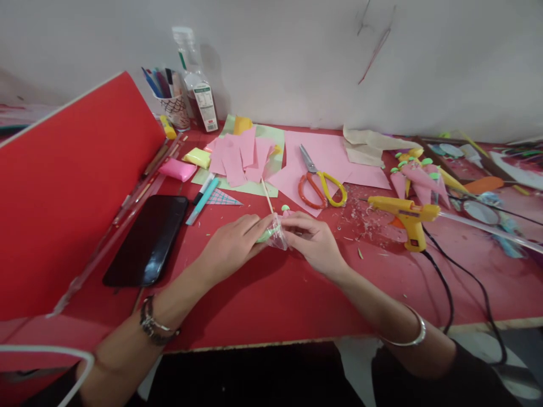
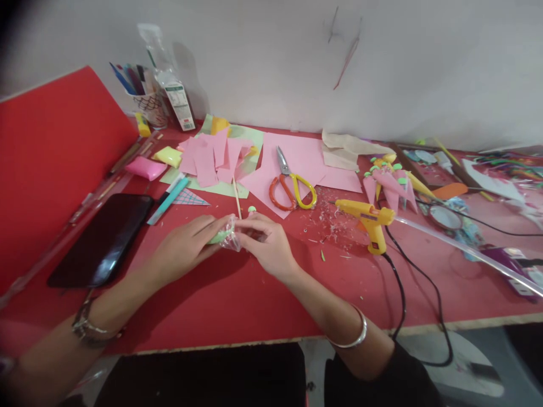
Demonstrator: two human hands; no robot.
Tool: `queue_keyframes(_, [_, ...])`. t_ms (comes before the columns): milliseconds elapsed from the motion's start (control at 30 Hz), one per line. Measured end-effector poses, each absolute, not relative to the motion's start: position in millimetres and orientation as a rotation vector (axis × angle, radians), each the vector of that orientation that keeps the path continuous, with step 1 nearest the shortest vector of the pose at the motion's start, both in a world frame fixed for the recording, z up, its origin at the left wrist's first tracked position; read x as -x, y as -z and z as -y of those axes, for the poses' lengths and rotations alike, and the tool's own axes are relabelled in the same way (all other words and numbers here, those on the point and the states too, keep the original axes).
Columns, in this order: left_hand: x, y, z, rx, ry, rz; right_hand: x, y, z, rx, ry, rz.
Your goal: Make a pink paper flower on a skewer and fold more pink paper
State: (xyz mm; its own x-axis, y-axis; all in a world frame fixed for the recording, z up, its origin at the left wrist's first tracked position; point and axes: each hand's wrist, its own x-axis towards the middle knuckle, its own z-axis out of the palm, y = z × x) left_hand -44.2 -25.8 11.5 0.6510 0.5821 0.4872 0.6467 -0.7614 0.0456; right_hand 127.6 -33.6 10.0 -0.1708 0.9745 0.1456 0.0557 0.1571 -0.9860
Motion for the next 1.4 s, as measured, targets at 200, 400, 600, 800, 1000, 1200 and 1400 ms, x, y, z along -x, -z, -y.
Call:
queue_keyframes(200, [42.5,-10.7,26.9,2.721,0.754,0.977,-126.0,-11.6,36.5,1.086,-0.961,1.653])
queue_keyframes(400, [41.3,-10.9,27.7,2.716,0.748,1.003,-125.4,-12.6,37.2,1.079,-0.966,1.558])
queue_keyframes(600, [45.9,-7.7,24.6,2.725,0.707,1.164,-131.9,-17.7,28.9,1.148,-1.079,1.195])
queue_keyframes(800, [52.7,-8.9,19.6,2.694,0.629,1.534,-134.8,-18.3,26.0,1.094,-1.190,1.134])
queue_keyframes(1000, [52.8,-11.3,17.4,2.687,0.555,1.696,-136.2,-18.4,26.0,1.126,-1.215,1.167])
queue_keyframes(1200, [53.3,-10.3,16.9,2.703,0.592,1.703,-137.3,-15.6,23.3,1.149,-1.330,1.085])
queue_keyframes(1400, [53.2,-11.5,17.2,2.705,0.597,1.724,-138.6,-16.0,21.8,1.106,-1.449,0.926])
